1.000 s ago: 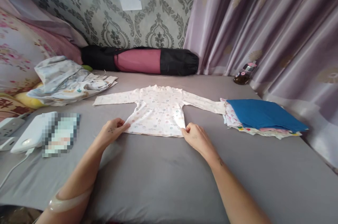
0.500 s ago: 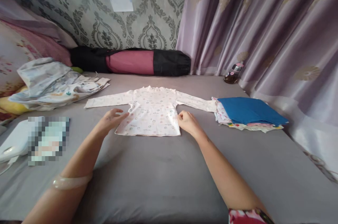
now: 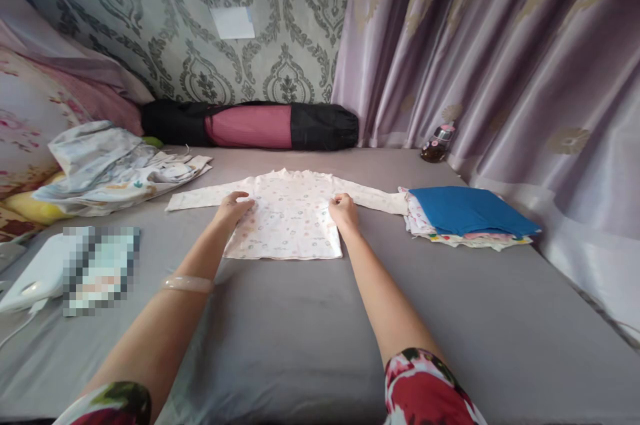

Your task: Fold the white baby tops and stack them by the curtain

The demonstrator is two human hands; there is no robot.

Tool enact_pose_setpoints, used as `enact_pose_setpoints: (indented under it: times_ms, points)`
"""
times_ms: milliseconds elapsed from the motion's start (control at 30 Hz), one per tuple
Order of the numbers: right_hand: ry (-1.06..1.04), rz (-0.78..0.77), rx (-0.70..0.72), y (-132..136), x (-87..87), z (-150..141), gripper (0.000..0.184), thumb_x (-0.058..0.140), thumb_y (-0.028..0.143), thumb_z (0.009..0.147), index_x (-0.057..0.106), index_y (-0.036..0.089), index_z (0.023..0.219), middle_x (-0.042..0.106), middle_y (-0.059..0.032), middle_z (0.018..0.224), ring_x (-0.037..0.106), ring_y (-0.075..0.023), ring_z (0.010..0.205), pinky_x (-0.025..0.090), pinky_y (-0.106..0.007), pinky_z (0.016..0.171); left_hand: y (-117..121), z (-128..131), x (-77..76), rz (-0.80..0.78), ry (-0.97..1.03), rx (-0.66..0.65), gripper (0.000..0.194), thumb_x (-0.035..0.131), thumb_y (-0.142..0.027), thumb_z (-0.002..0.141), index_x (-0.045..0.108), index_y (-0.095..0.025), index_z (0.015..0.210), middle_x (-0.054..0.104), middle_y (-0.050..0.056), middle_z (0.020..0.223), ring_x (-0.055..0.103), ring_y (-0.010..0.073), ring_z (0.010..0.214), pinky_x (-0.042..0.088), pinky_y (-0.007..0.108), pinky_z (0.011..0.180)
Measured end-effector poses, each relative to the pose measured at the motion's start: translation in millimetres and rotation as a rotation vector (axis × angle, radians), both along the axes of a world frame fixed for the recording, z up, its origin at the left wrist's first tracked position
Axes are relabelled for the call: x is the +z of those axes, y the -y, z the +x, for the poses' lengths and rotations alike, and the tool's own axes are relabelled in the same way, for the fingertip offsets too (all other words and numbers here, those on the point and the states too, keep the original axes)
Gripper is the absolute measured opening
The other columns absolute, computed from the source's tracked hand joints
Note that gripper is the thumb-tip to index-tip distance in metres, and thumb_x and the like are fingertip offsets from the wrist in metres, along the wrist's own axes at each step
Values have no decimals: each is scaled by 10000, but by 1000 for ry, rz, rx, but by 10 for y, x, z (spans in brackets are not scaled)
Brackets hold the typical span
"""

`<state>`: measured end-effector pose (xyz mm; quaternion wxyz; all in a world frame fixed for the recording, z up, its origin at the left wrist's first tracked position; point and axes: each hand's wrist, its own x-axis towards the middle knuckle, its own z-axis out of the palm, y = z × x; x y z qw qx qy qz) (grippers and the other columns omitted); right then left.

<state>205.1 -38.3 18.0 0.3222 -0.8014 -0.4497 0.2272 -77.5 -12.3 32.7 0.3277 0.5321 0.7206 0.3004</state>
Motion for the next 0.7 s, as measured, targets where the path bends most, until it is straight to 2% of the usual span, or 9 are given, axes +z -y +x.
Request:
enact_pose_setpoints:
  times_ms: [100, 267, 367, 467, 600, 700]
  points:
    - [163, -27, 45, 61, 19, -60, 279, 520, 279, 875, 661, 227, 1110, 706, -75, 1066, 639, -222, 1018, 483, -298, 812, 1, 17, -10, 0, 20, 10, 451, 598, -305, 749, 626, -184, 1182, 666, 34, 754, 630, 177, 628, 496, 282, 616]
    - [389, -50, 178, 201, 69, -163, 367, 367, 223, 960, 607, 262, 1235, 629, -98, 1178, 625, -232, 1023, 459, -311, 793, 34, 29, -44, 17, -66, -54, 419, 506, -217, 801, 643, -254, 1196, 688, 28, 930, 642, 157, 610, 500, 281, 639]
    - [536, -76, 263, 273, 88, -210, 467, 280, 124, 955, 586, 260, 1281, 562, -129, 1238, 636, -231, 977, 445, -328, 794, 94, 33, -76, 94, -318, -130, 401, 441, -183, 853, 663, -272, 1175, 644, 67, 1065, 670, 198, 835, 502, 303, 762]
    - [622, -118, 298, 307, 110, -244, 500, 253, 69, 933, 588, 227, 1269, 538, -154, 1255, 636, -236, 964, 438, -336, 790, 166, 54, -75, 142, -593, -209, 417, 422, -164, 870, 655, -261, 1202, 574, 128, 1168, 577, 280, 1111, 487, 347, 838]
    - [676, -148, 301, 300, 146, -253, 496, 255, 55, 923, 597, 186, 1258, 537, -187, 1273, 604, -262, 1030, 430, -357, 821, 209, 91, 5, 122, -795, -288, 441, 471, -127, 827, 639, -226, 1223, 529, 163, 1230, 506, 319, 1171, 480, 374, 860]
    - [738, -75, 336, 294, 153, -288, 471, 261, 73, 930, 640, 135, 1203, 544, -212, 1302, 516, -308, 1183, 384, -408, 943, 222, 176, 80, 159, -894, -316, 389, 485, -99, 806, 668, -168, 1142, 507, 194, 1304, 449, 351, 1245, 416, 433, 981]
